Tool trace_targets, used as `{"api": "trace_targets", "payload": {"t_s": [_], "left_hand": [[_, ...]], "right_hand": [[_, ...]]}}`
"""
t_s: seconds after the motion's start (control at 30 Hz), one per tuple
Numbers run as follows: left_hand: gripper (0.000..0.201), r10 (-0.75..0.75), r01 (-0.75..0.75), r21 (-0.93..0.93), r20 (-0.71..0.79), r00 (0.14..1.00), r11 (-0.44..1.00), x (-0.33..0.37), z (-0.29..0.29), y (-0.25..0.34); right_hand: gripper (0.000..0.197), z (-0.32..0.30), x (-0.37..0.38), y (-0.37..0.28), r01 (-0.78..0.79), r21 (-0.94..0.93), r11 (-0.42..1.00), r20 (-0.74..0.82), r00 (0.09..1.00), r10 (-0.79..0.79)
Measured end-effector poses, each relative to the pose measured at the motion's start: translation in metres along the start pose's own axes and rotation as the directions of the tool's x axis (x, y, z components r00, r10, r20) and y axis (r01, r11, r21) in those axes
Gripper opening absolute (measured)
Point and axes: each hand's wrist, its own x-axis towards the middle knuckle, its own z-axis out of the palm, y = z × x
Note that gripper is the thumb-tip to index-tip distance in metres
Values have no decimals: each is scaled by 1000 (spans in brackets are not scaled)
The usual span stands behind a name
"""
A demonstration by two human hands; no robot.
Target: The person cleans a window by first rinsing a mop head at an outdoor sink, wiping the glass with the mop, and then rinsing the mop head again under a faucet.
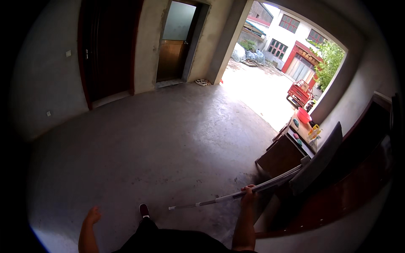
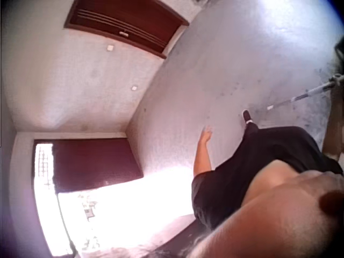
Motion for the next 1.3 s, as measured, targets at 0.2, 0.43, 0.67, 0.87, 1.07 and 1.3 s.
{"api": "trace_targets", "payload": {"t_s": [0.2, 0.43, 0.67, 0.87, 1.07, 1.3], "left_hand": [[59, 164, -229, 452, 178, 970, 862, 131, -33, 192], [61, 256, -427, 352, 438, 862, 833, 301, -4, 369], [54, 584, -781, 6, 660, 472, 625, 318, 117, 641], [52, 548, -817, -96, 785, 289, 569, 316, 198, 761], [53, 498, -790, -21, 787, 365, 612, 382, 217, 842], [54, 405, -635, 104, 689, 601, 765, 505, 224, 910]], "right_hand": [[7, 38, 61, 40, 85, -214, 973, -259, 956, -141], [6, 49, 105, 76, -39, -528, 848, -531, 795, -294], [11, 60, 150, 131, -157, -648, 745, -540, 785, -304], [15, 122, 237, 140, -247, -679, 691, -516, 830, -210], [18, 156, 371, 150, -225, -746, 627, -382, 916, -125], [14, 176, 532, 222, -287, -781, 555, -297, 952, 75]]}}
